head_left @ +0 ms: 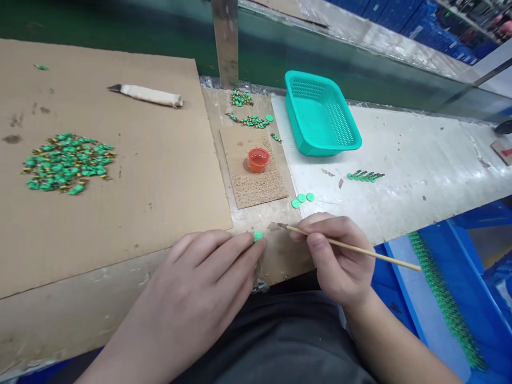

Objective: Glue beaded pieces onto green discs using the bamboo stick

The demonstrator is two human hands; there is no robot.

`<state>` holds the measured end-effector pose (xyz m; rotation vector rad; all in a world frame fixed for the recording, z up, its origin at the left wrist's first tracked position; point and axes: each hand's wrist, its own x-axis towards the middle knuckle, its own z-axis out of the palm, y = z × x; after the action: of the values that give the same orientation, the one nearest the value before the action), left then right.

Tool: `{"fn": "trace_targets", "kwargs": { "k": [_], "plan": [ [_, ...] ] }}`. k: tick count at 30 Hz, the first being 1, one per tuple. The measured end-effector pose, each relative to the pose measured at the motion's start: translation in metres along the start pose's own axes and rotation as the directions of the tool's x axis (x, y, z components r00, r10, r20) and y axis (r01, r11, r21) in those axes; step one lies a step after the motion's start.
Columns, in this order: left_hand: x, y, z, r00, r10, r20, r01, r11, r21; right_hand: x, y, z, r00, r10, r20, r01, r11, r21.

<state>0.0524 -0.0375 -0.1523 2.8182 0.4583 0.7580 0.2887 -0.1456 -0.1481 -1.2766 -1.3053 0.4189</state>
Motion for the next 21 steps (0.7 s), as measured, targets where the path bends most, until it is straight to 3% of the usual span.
{"fn": "trace_targets", "kwargs": {
  "k": [3,7,13,21],
  "plan": [
    [0.000,-0.001,-0.001,1.000,0.014,-0.015,-0.014,1.000,-0.023,0.003,0.000,0.002,0.988,-0.005,0.154,0.019,0.996,-0.089],
    [0.003,0.000,-0.004,0.999,0.019,-0.033,-0.020,1.000,-0.015,0.012,-0.001,0.011,0.937,-0.066,0.343,0.145,0.967,-0.211],
    [0.001,0.008,-0.009,0.996,-0.084,-0.007,0.084,0.996,0.001,0.001,-0.004,0.009,0.950,-0.067,0.306,0.147,0.958,-0.246],
    [-0.008,0.024,-0.004,0.977,-0.214,0.022,0.213,0.977,0.024,-0.018,0.011,0.000,0.965,-0.132,0.228,0.203,0.924,-0.325]
  ]
}}
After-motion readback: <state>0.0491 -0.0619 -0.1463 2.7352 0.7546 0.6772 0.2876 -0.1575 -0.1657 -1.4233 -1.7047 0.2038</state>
